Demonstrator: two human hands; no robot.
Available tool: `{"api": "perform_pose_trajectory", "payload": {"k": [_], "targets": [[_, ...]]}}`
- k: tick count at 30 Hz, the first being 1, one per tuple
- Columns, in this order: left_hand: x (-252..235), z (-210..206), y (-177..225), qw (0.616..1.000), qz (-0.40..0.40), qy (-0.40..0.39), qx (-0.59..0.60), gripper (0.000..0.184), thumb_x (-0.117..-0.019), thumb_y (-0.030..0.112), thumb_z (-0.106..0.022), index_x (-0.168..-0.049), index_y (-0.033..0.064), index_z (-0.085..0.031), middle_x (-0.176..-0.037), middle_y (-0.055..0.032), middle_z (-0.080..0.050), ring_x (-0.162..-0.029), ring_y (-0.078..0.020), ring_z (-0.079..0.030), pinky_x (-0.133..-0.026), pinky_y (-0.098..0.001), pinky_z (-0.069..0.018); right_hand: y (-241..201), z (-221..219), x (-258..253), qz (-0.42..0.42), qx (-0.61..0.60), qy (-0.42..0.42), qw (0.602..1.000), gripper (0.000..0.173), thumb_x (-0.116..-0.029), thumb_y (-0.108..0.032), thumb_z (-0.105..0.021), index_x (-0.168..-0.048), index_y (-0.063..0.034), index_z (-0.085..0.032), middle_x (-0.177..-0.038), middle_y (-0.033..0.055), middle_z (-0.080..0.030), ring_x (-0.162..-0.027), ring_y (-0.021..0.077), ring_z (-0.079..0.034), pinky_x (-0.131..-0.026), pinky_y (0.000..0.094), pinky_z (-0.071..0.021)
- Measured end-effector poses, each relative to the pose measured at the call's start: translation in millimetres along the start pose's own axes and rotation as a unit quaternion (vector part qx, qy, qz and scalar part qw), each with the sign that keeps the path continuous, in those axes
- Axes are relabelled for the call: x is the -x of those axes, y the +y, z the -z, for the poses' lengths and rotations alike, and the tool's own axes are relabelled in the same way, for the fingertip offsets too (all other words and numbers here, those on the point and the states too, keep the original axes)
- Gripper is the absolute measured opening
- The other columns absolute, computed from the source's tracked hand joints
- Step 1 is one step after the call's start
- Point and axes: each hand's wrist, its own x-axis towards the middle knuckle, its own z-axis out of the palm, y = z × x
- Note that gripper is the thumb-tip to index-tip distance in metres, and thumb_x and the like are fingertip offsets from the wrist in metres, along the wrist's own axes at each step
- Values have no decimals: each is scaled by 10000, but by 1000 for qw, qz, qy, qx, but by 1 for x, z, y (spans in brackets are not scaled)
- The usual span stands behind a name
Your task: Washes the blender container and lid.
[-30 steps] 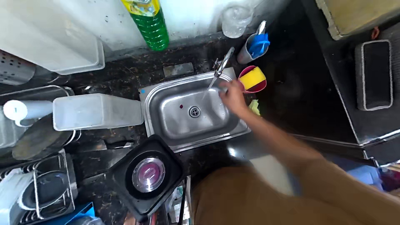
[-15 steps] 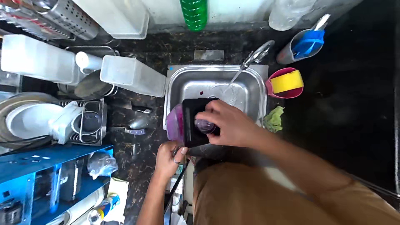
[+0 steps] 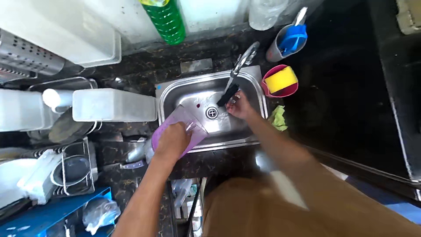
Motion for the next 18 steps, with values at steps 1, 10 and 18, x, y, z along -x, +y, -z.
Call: {"api": "perform_pose_trajectory", "payload": {"k": [1, 10, 18], "targets": [[-13, 1, 8, 1000, 2, -17, -19, 409, -985, 401, -644, -1047, -1, -684, -1010, -239, -696, -992, -432, -685, -842, -648, -537, 1, -1, -3, -11, -21, 1, 1000, 593, -970, -654, -332, -1344, -205, -438, -887, 6, -603, -673, 118, -576, -609, 297, -510], [-61, 7, 55, 981, 8, -110, -161, 309, -937, 291, -699, -982, -15, -687, -1071, -249, -684, -1034, -438, -670, -807, -647, -537, 2, 2, -6, -63, -66, -20, 996, 571, -989, -686, -272, -1004, -184, -544, -765, -20, -582, -564, 66, -519, -504, 213, -440], [-58, 6, 44, 982, 11, -97, -160, 331, -912, 312, -737, -932, -16, -694, -1018, -250, -690, -991, -447, -674, -790, -665, -533, 4, -4, 9, 53, 143, 22, 988, 524, -1047, -477, -431, -1456, -150, -404, -1088, 108, -669, -857, 210, -683, -740, 373, -572]]}}
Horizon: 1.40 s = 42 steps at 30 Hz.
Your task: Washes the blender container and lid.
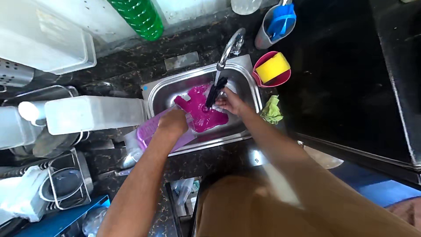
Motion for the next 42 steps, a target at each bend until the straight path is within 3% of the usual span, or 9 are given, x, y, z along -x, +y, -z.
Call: {"api": "perform_pose_trajectory", "payload": {"k": [3, 6, 22, 24, 28, 32, 35, 39, 42], "targets": [[7, -10, -13, 999, -7, 29, 32, 339, -908, 314, -742, -958, -18, -697, -1012, -265, -687, -986, -467, -673, -797, -683, -533, 11, -6, 3, 174, 52, 40, 982, 574, -911, -82, -663, -1419, -64, -396, -1139, 164, -670, -904, 251, -705, -764, 426, -612], [18, -19, -24, 997, -11, 50, 57, 328, -906, 305, -746, -929, -19, -699, -962, -266, -688, -931, -463, -681, -762, -684, -536, 19, -3, 3, 298, 129, 37, 945, 697, -729, 63, -795, -1335, -28, -461, -1285, 182, -588, -1010, 271, -692, -809, 427, -634], [65, -46, -58, 980, -7, 155, 124, 340, -917, 371, -755, -841, 45, -693, -787, -170, -680, -781, -392, -686, -688, -622, -542, 21, 19, 26, 448, 385, 17, 806, 414, -761, 36, -773, -1163, -14, -687, -1446, 196, -554, -1307, 283, -573, -998, 429, -553], [69, -53, -64, 976, -13, 169, 134, 338, -907, 368, -767, -809, 56, -682, -750, -157, -668, -750, -380, -679, -663, -619, -536, 20, 25, 27, 448, 362, -10, 817, 435, -743, 40, -792, -1161, 2, -679, -1433, 200, -560, -1269, 278, -600, -967, 419, -572], [73, -59, -70, 969, -15, 176, 173, 330, -907, 361, -773, -798, 68, -669, -732, -143, -657, -738, -363, -669, -662, -625, -524, 13, 30, 25, 282, 70, -91, 952, 656, -787, 136, -684, -1385, -46, -484, -1273, 113, -637, -1083, 220, -668, -896, 439, -604], [77, -66, -75, 962, -25, 187, 199, 314, -912, 368, -769, -801, 91, -670, -716, -105, -645, -719, -317, -656, -663, -594, -525, 7, 27, 15, 96, -138, -144, 975, 373, -1059, -329, -266, -1298, -181, -511, -1096, 65, -678, -958, 196, -672, -847, 400, -572], [79, -69, -79, 956, -35, 207, 204, 324, -907, 364, -769, -778, 90, -654, -676, -103, -626, -676, -316, -644, -624, -590, -518, 9, 11, -6, 21, -235, -164, 958, 745, -977, -749, -169, -1242, -185, -576, -1038, 62, -674, -902, 179, -651, -787, 360, -554], [79, -69, -87, 956, -33, 214, 198, 346, -900, 391, -774, -743, 118, -632, -637, -68, -599, -642, -279, -623, -599, -556, -504, 24, -18, -10, -48, -224, -179, 957, 791, -894, -858, -181, -1032, -224, -633, -784, 2, -634, -637, 107, -574, -544, 276, -470], [78, -63, -93, 956, -38, 215, 198, 367, -909, 409, -762, -745, 110, -623, -645, -68, -596, -651, -281, -622, -603, -553, -502, 26, -12, 7, -82, -174, -169, 967, 799, -887, -871, -192, -1070, -240, -647, -825, -2, -657, -648, 92, -576, -538, 248, -450]]}}
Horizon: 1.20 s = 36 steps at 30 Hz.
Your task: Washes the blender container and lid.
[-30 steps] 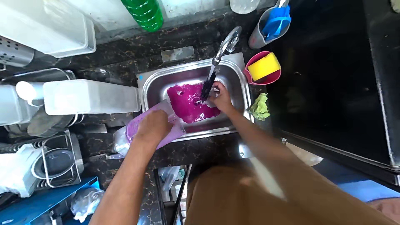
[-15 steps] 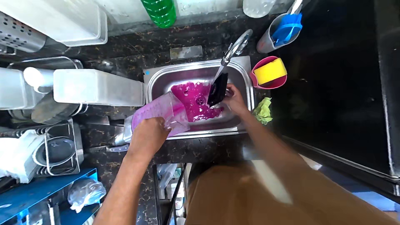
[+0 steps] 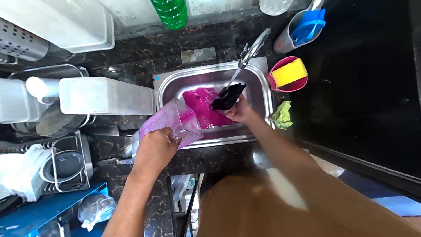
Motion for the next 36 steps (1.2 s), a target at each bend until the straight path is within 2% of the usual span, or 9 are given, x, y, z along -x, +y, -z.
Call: {"api": "perform_pose_trajectory", "payload": {"k": [3, 6, 10, 15, 19, 23, 25, 29, 36], "targets": [[-7, 2, -2, 1000, -16, -1, 4, 383, -908, 426, -759, -742, 108, -624, -632, -74, -590, -630, -287, -618, -583, -559, -494, -8, 1, -3, 27, 13, 117, 993, 787, -907, -857, -190, -1083, -202, -589, -720, -20, -577, -569, 93, -527, -525, 265, -467], [-18, 8, 0, 999, -17, -24, 29, 391, -895, 476, -763, -793, 113, -661, -688, -75, -628, -679, -288, -637, -629, -572, -515, -11, -6, 12, 71, 200, 203, 956, 627, -1008, -668, -321, -1378, -211, -536, -951, 31, -672, -715, 135, -608, -632, 326, -515], [-50, 22, 6, 995, -49, -62, 64, 442, -833, 533, -806, -850, 105, -698, -759, -92, -661, -742, -294, -652, -685, -595, -531, 10, -17, 98, 231, 325, 299, 867, 467, -1018, -472, -561, -1390, -189, -556, -1080, 111, -671, -831, 223, -642, -690, 440, -544], [-116, 18, 39, 972, -139, -89, 166, 410, -798, 410, -875, -813, 41, -696, -698, -108, -639, -613, -242, -596, -599, -501, -520, 21, -33, 188, 353, 326, 317, 818, 460, -956, -160, -624, -1401, -97, -526, -963, 81, -698, -761, 167, -665, -674, 357, -570], [-149, -12, 75, 940, -140, -169, 262, 314, -831, 294, -854, -836, 45, -663, -623, -26, -561, -504, -109, -492, -502, -307, -458, 24, -32, 224, 420, 297, 287, 808, 464, -917, -146, -615, -1372, -104, -534, -965, 47, -703, -769, 138, -670, -666, 323, -576], [-152, -41, 104, 921, -131, -196, 311, 293, -855, 278, -838, -801, 68, -640, -579, 4, -537, -464, -79, -467, -473, -256, -432, 18, -23, 238, 430, 270, 254, 823, 409, -924, -120, -583, -1332, -96, -563, -1000, 55, -702, -798, 153, -675, -686, 323, -580], [-144, -42, 105, 937, -138, -161, 277, 325, -836, 326, -853, -784, 72, -658, -595, -13, -560, -485, -104, -488, -492, -300, -447, 14, -12, 242, 426, 272, 251, 825, 413, -918, -123, -599, -1330, -113, -569, -1004, 47, -701, -798, 149, -673, -696, 324, -580], [-122, -28, 94, 974, -128, -56, 178, 404, -804, 430, -868, -841, 54, -726, -723, -104, -668, -672, -254, -633, -674, -545, -542, 4, 6, 244, 408, 288, 239, 832, 455, -915, -138, -614, -1365, -112, -550, -992, 26, -693, -795, 115, -662, -710, 306, -574], [-89, -28, 93, 993, -59, 37, 93, 433, -810, 485, -848, -817, 72, -717, -736, -115, -670, -726, -306, -657, -692, -599, -525, -22, 11, 229, 369, 343, 171, 847, 459, -906, -130, -617, -1360, -101, -554, -968, 25, -693, -763, 111, -653, -681, 304, -570]]}}
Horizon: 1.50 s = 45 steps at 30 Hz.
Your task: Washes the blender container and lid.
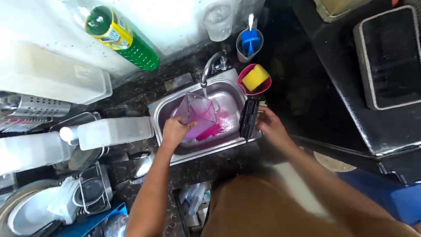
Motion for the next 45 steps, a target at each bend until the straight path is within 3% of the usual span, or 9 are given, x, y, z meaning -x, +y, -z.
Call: {"api": "perform_pose_trajectory", "payload": {"k": [8, 11, 24, 29, 32, 34, 37, 42, 45], "targets": [[17, -14, -7, 999, -6, 50, 0, 425, -826, 474, -836, -841, 68, -711, -762, -133, -677, -750, -335, -666, -702, -616, -531, -12, 13, -15, -2, 22, -35, 999, 460, -894, -130, -653, -1346, -134, -568, -975, 29, -690, -790, 122, -664, -723, 320, -582], [30, -23, -18, 992, -7, 107, 63, 364, -800, 411, -871, -810, 88, -704, -738, -85, -673, -698, -256, -653, -664, -552, -529, -11, 16, -16, -7, 23, -46, 999, 475, -887, -124, -634, -1355, -143, -562, -987, 33, -690, -793, 132, -663, -712, 324, -580], [-13, -97, 1, 918, -62, 385, -77, 404, -916, 356, -700, -695, 38, -587, -635, -129, -612, -604, -320, -650, -532, -511, -501, -13, 14, -7, -15, 26, -48, 998, 466, -896, -138, -610, -1358, -131, -551, -968, 12, -694, -772, 98, -661, -695, 280, -573], [0, -41, 10, 980, -21, 197, 7, 506, -892, 492, -762, -881, -9, -694, -840, -209, -693, -796, -389, -690, -729, -621, -548, -7, 16, -2, -7, 13, -45, 999, 468, -910, -145, -603, -1373, -109, -542, -960, 11, -683, -769, 94, -651, -696, 276, -569], [1, -19, -24, 978, -52, 130, 152, 382, -944, 390, -723, -1006, 13, -717, -1145, -158, -637, -885, -229, -645, -801, -451, -569, -3, 18, -2, -17, 4, -27, 999, 455, -913, -143, -593, -1366, -120, -551, -959, 9, -679, -771, 96, -657, -688, 281, -576], [-5, -15, -43, 960, -34, 88, 265, 366, -1015, 444, -596, -1003, 96, -712, -852, -37, -683, -552, -109, -592, -526, -317, -550, -2, 17, 0, -22, -8, -19, 1000, 453, -913, -139, -584, -1365, -131, -556, -971, 11, -679, -770, 101, -650, -673, 282, -570], [-35, -14, -60, 910, -17, -7, 414, 501, -1017, 573, -457, -802, 151, -619, -559, 50, -592, -437, -72, -541, -459, -277, -521, -6, 15, 7, -20, -11, 4, 1000, 455, -908, -137, -576, -1361, -111, -546, -997, 13, -688, -807, 101, -665, -695, 280, -576], [-86, -38, -56, 846, 44, -89, 524, 691, -1050, 624, -92, -796, 167, -543, -486, 66, -505, -395, -41, -476, -408, -216, -454, -15, 14, 29, 4, -30, 24, 999, 488, -897, -110, -577, -1378, -60, -511, -1056, 7, -677, -904, 91, -669, -793, 273, -583], [-122, -73, -53, 827, 15, -136, 546, 743, -1002, 721, -120, -902, 149, -584, -566, 43, -579, -446, -59, -521, -452, -238, -490, -16, 13, 45, 22, -34, 48, 998, 469, -907, -106, -599, -1364, -46, -511, -1056, -6, -686, -920, 88, -671, -827, 268, -581]]}}
